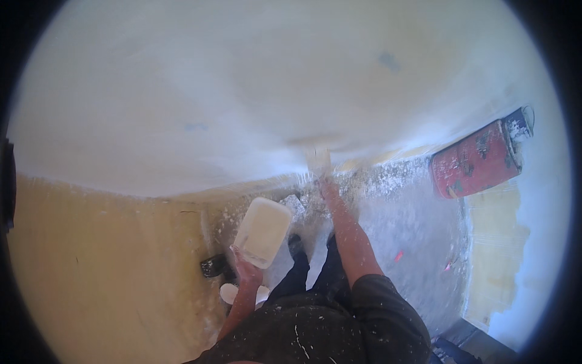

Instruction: The person applies plaster or joint compound to a wall using a wide brush, dipping the brush into a plastic container and spreading the material across the surface.

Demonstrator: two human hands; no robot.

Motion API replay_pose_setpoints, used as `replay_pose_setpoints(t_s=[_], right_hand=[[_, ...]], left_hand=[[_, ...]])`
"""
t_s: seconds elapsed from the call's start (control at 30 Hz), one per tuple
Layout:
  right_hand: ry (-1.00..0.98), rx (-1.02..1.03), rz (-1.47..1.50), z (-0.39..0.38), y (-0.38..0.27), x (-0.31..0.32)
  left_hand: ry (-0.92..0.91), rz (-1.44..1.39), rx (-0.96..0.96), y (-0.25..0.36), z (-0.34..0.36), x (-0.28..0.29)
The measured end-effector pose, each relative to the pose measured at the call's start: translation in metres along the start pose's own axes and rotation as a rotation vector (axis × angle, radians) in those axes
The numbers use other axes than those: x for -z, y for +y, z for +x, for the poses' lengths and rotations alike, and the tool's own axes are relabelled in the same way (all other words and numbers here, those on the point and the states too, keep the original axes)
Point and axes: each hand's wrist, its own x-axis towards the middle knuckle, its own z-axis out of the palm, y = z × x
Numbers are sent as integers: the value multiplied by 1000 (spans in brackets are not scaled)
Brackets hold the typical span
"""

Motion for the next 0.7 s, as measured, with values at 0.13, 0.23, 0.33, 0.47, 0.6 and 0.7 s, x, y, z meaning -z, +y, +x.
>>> replay_pose_setpoints(t_s=[0.13,0.23,0.33,0.47,0.6,0.7], right_hand=[[-175,-158,108,63,53,13],[-255,373,-717,102,76,12],[-140,848,-761,141,37,51],[-168,45,385,-24,-106,-80],[-227,320,362,-193,-217,-86],[-219,636,277,-297,-262,-90]], left_hand=[[-80,391,-132,-22,5,14],[-133,380,-118,-23,11,7],[-169,-60,60,21,5,-38],[0,212,30,36,-16,-18],[-150,241,-180,51,-24,-20],[-126,580,-269,57,-25,-16]])
